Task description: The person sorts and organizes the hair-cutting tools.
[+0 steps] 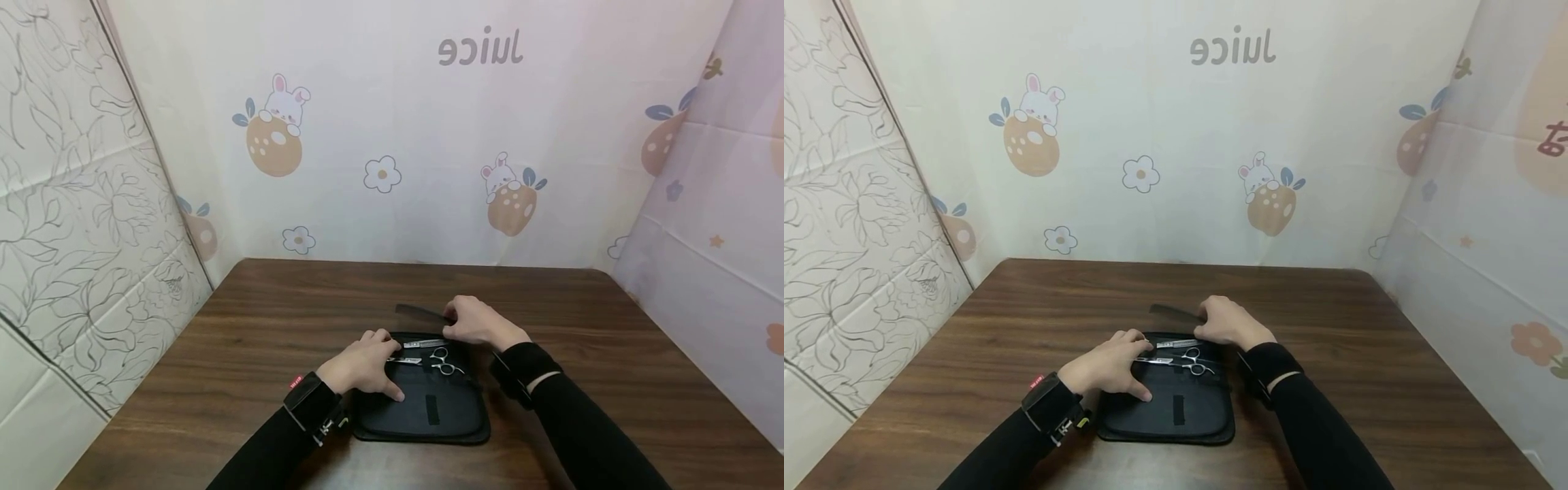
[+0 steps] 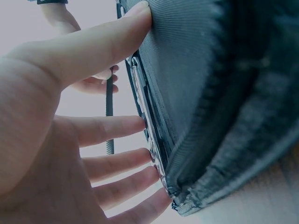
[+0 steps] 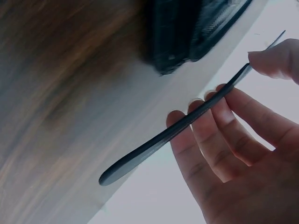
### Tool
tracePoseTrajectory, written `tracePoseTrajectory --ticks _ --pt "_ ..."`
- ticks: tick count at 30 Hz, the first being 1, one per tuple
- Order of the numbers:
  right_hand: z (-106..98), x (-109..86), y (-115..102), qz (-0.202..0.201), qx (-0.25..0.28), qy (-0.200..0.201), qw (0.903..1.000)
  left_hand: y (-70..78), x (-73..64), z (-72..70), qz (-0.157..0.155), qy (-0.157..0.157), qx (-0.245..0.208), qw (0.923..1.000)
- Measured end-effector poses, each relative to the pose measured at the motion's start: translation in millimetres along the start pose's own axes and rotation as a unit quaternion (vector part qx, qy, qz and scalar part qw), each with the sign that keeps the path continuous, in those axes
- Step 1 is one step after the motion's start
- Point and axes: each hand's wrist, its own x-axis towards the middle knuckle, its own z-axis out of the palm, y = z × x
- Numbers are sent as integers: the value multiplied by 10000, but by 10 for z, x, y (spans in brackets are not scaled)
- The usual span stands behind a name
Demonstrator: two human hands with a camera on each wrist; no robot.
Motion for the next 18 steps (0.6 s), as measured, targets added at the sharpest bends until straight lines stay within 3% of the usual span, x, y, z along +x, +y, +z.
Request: tracePoseTrajectory --ticks 18 --pt "-13 -264 -237 -283 -60 198 9994 5 -12 -13 -5 3 -41 10000"
